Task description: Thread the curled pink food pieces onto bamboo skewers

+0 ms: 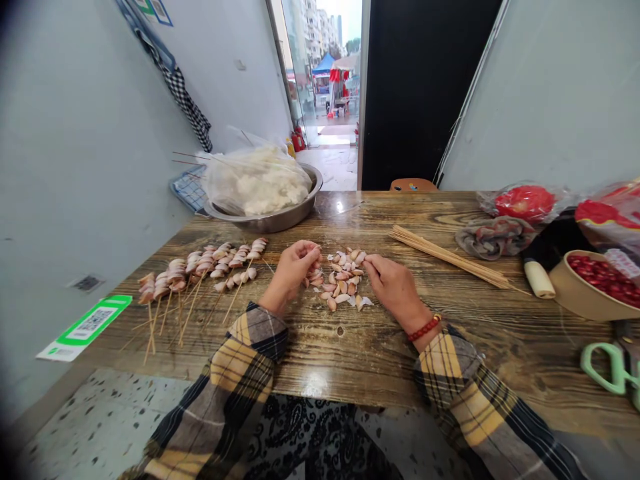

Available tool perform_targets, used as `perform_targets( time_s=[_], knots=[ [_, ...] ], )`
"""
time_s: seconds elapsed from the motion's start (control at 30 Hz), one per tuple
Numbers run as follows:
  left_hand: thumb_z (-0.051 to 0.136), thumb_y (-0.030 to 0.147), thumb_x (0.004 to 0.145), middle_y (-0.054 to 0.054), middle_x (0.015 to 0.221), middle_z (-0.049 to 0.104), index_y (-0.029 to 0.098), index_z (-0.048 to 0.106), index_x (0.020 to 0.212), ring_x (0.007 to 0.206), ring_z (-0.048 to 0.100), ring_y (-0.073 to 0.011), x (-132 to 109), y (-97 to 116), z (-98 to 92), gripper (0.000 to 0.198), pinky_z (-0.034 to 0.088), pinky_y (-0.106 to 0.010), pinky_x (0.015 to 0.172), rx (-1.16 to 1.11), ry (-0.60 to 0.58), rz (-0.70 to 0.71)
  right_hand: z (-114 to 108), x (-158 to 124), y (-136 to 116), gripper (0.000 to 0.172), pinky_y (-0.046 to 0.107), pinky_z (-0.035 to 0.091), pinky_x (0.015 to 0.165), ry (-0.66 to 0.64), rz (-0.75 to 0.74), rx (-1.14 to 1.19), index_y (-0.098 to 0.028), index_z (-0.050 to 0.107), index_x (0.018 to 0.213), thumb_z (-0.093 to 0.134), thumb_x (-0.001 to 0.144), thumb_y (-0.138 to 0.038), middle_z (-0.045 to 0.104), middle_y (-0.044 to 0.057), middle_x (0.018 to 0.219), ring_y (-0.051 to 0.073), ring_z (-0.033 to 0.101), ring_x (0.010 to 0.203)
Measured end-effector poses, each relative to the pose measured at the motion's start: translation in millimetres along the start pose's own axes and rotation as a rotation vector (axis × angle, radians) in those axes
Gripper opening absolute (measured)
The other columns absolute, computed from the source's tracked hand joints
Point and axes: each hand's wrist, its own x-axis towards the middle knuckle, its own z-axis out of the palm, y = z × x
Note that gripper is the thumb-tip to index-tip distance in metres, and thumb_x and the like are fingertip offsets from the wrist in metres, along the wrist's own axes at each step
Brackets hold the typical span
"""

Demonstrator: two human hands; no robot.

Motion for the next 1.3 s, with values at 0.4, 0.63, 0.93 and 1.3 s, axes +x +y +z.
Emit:
perform_targets(
  time_s=[0.4,0.63,0.93,1.3],
  knots=[
    [0.078,0.025,0.067,-0.004,0.075,0.066,0.009,0.071,0.093,0.062,0.057,-0.0068,-9.7,18.6,6.1,0.031,0.045,-0.017,0.058,-0.621,-0.197,-0.198,-1.2,-1.2,-6.9,0.025,0.026,0.043,0.068,-0.148,-0.008,-0.105,-0.022,0.065,0.101,0.041,0.098,-0.028,0.072,0.005,0.092,0.019,0.065,0.082],
    [0.076,0.015,0.068,-0.004,0.074,0.066,0.009,0.069,0.094,0.064,0.059,-0.0069,-7.7,15.7,2.1,0.027,0.047,-0.015,0.058,-0.726,-0.156,-0.225,-1.5,-1.8,-9.5,0.026,0.026,0.043,0.069,-0.168,0.001,-0.108,-0.021,0.066,0.101,0.041,0.098,-0.028,0.072,0.006,0.099,0.019,0.066,0.083],
    [0.074,0.009,0.069,-0.005,0.08,0.069,0.009,0.069,0.09,0.066,0.061,-0.0068,-8.6,19.7,3.2,0.022,0.049,-0.015,0.061,-0.749,-0.118,-0.233,-2.6,-1.3,-10.8,0.024,0.026,0.045,0.072,-0.163,0.011,-0.089,-0.022,0.066,0.102,0.043,0.097,-0.026,0.072,0.006,0.097,0.019,0.066,0.086],
    [0.068,0.012,0.077,-0.009,0.086,0.071,0.009,0.067,0.092,0.068,0.065,-0.0086,-7.9,19.0,3.0,0.016,0.052,-0.017,0.067,-0.759,-0.101,-0.23,-2.0,-2.0,-11.2,0.025,0.026,0.045,0.07,-0.148,0.0,-0.094,-0.022,0.066,0.101,0.042,0.097,-0.027,0.072,0.005,0.099,0.019,0.067,0.084]
  ],
)
